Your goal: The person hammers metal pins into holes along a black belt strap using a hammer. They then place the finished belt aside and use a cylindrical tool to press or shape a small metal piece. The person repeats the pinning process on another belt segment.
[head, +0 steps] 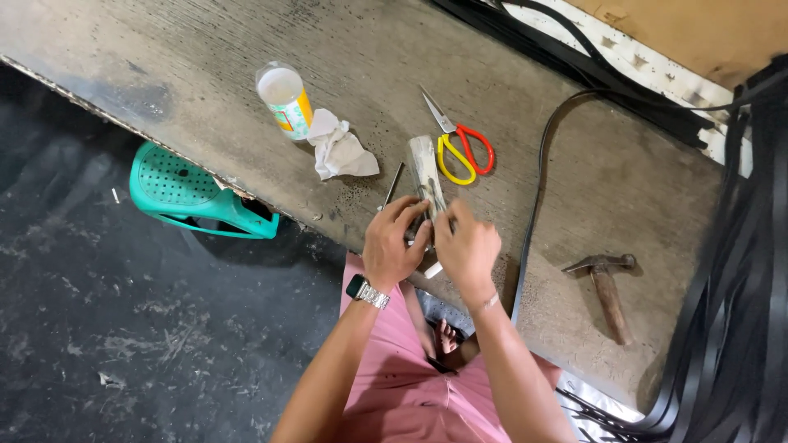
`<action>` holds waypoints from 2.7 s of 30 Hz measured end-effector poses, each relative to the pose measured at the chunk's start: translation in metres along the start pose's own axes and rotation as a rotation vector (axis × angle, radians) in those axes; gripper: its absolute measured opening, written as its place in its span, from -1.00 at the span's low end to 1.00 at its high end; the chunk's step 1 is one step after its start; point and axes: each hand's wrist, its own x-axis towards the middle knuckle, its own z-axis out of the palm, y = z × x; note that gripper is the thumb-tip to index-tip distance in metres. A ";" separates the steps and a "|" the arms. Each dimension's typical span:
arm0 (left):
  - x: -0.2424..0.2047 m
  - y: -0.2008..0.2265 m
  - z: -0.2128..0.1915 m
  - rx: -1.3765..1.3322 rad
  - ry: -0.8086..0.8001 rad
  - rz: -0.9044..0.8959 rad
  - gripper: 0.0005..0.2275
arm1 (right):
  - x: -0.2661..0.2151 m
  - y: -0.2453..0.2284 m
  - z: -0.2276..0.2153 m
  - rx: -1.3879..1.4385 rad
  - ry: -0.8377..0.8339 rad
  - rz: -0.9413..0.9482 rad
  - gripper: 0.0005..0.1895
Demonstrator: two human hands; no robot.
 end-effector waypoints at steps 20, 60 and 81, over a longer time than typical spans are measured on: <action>-0.009 -0.008 0.009 -0.071 0.144 0.159 -0.81 | -0.049 0.003 -0.080 0.964 -0.040 0.190 -0.66; -0.057 0.213 -0.027 -0.548 -0.169 0.087 -0.74 | -0.163 0.049 -0.153 1.204 0.042 0.073 -0.77; -0.052 0.072 -0.007 -0.240 0.046 -0.110 -0.85 | -0.111 0.021 -0.070 0.312 0.349 -0.300 -0.67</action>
